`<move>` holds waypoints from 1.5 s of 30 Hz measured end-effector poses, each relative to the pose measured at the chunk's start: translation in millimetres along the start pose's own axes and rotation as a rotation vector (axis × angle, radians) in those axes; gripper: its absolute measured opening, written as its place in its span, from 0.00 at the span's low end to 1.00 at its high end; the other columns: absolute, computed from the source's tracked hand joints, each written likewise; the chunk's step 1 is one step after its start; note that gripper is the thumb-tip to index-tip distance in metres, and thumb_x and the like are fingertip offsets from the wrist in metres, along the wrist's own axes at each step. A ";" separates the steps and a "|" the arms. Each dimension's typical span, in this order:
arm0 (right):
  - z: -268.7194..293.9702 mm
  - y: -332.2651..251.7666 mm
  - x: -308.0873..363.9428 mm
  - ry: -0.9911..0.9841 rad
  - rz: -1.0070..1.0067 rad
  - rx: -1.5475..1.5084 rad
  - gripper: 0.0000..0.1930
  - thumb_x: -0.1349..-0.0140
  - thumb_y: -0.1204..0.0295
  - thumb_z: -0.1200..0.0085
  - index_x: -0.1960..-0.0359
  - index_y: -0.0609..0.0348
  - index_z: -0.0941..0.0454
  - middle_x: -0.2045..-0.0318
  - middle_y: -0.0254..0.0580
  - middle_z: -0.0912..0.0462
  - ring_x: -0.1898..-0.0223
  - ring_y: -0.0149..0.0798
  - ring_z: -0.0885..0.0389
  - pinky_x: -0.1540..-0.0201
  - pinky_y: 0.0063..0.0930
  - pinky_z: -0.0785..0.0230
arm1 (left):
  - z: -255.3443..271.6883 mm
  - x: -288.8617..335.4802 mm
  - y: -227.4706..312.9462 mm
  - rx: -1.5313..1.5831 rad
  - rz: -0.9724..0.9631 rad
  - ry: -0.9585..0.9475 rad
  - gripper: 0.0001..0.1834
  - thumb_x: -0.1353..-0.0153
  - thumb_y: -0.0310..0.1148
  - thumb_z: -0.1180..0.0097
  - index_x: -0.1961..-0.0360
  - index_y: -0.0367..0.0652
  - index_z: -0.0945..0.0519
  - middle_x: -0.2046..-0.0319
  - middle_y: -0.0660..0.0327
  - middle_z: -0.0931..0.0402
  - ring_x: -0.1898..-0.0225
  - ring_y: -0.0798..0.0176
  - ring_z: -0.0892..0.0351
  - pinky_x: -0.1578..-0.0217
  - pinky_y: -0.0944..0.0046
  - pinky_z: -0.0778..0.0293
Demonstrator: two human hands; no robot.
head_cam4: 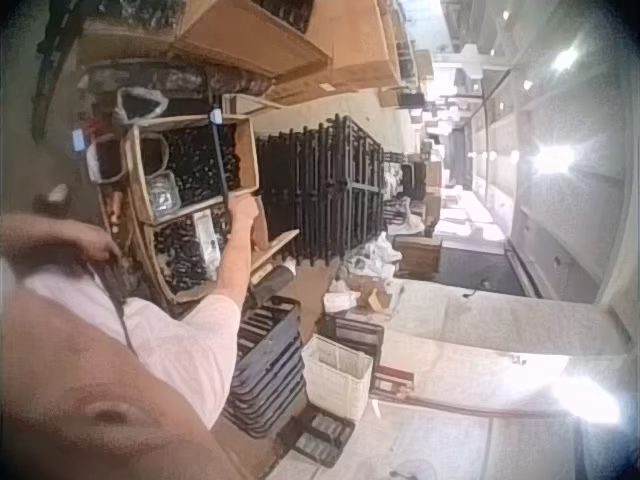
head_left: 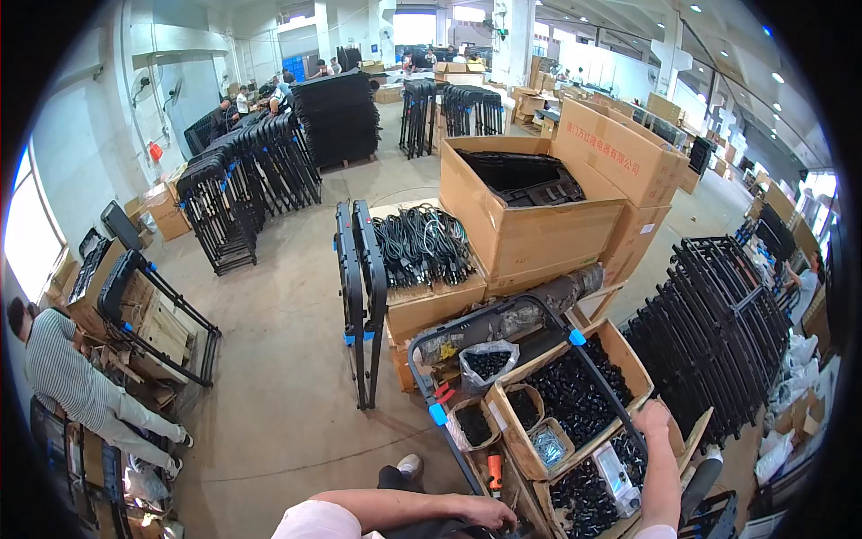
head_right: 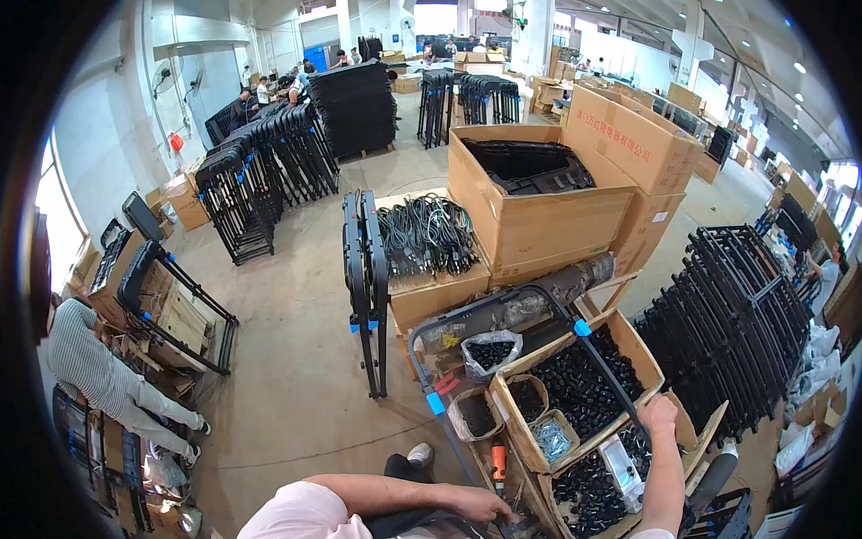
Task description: The person assembles electronic components in a factory setting. They use a power drill to secure parts onto a black frame, connect wires, and place the finished unit into a cardboard box.
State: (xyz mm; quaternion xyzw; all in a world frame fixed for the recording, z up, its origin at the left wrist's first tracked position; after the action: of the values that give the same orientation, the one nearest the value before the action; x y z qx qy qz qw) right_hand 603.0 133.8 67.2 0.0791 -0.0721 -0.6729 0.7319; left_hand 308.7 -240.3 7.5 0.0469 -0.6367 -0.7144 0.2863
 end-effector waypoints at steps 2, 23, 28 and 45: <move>-19.5 14.2 -5.4 -0.100 0.052 0.042 0.33 0.25 0.42 0.54 0.59 0.64 0.10 0.55 0.61 0.09 0.48 0.56 0.10 0.44 0.48 0.18 | -1.1 -3.7 5.9 -0.010 0.011 -0.019 0.22 0.29 0.34 0.47 0.35 0.44 0.20 0.42 0.48 0.16 0.42 0.44 0.16 0.42 0.49 0.24; 0.3 0.0 1.7 -0.275 0.123 0.139 0.28 0.58 0.50 0.22 0.60 0.60 0.08 0.61 0.50 0.07 0.58 0.46 0.07 0.50 0.38 0.15 | 6.1 -7.5 -5.3 -0.417 -0.196 0.143 0.16 0.26 0.38 0.49 0.43 0.52 0.15 0.54 0.51 0.20 0.43 0.45 0.22 0.42 0.46 0.29; 9.5 15.1 -7.4 -0.409 0.007 0.004 0.24 0.57 0.57 0.22 0.62 0.61 0.10 0.67 0.47 0.08 0.66 0.42 0.07 0.55 0.35 0.14 | 11.0 -0.6 -15.4 -0.497 -0.245 0.224 0.20 0.21 0.47 0.54 0.38 0.49 0.22 0.50 0.48 0.17 0.45 0.44 0.18 0.45 0.44 0.25; -31.2 46.4 -12.8 -0.149 -0.032 0.079 0.19 0.41 0.61 0.36 0.55 0.61 0.09 0.51 0.57 0.09 0.44 0.51 0.10 0.40 0.44 0.19 | 25.7 12.0 -10.2 -0.467 -0.218 0.207 0.33 0.39 0.63 0.35 0.43 0.50 0.22 0.58 0.51 0.14 0.54 0.41 0.14 0.59 0.43 0.20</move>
State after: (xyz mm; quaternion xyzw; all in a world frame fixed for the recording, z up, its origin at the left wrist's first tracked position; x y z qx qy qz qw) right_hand 653.8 151.0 46.6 0.0591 -0.1516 -0.6852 0.7099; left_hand 284.1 -223.1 6.2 0.1206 -0.4133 -0.8598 0.2745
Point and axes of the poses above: each hand's wrist, its own x-axis away from the middle knuckle, its own z-axis out of the back of the hand, y = z × x, the point moved 6 cm from there along -x, towards the middle knuckle
